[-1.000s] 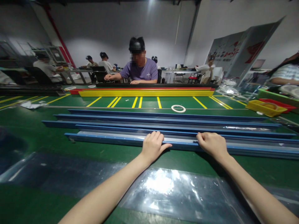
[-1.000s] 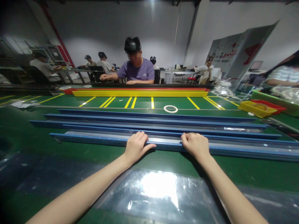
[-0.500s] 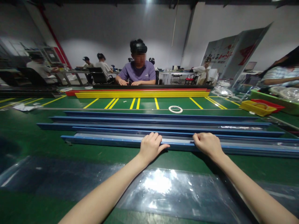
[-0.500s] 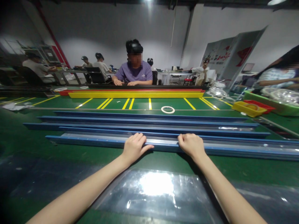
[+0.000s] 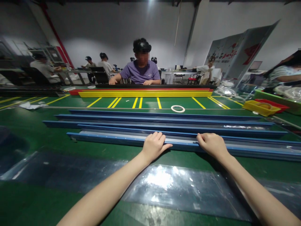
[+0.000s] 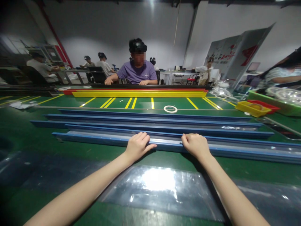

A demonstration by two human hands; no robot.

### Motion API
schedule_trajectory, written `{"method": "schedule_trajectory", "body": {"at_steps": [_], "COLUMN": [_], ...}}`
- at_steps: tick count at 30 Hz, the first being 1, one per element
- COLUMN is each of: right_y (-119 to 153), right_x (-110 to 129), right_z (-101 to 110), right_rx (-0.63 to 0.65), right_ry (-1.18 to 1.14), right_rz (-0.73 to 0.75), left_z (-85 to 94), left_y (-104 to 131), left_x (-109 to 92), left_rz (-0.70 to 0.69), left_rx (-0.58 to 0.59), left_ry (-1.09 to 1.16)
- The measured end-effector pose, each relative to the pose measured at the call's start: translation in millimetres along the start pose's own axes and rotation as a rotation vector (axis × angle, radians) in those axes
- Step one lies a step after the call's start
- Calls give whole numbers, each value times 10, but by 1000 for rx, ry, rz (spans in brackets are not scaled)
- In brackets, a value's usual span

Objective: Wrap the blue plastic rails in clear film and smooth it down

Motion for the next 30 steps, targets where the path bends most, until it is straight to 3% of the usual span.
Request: {"method": "schedule_trajectory", "body": {"at_steps": [7,12,16,22,25,30], "right_y": [41,71,64,38,-6,-23], "right_x": [58,317,690,1259,1303,1254], "right_z": [64,186,276,277,225,204], "right_rx": [-30,-101,-122,-88,-74,-131], "right_ry": [13,-20,-64,-68,-77,-99], "right_rz": [12,128,235,389,359,326], "left_z": [-74,-74,31,98,123,123], "left_y": [-115,-154,-56,260,396,505], "left_x": [6,42,164,597,746,792], "left_rz": [26,49,33,122,154,126], "left_rx": [274,451,394,315,270,207], "left_ry": [1,65,67,4,-40,-73]}}
Point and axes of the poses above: each hand's wrist, its own y-axis away from the middle knuckle, its own z-axis out of the back of the hand, x = y × z, the point moved 9 cm from there along -y, towards the middle knuckle, and after that the axes turned 9 degrees about x, right-handed, at the moved point
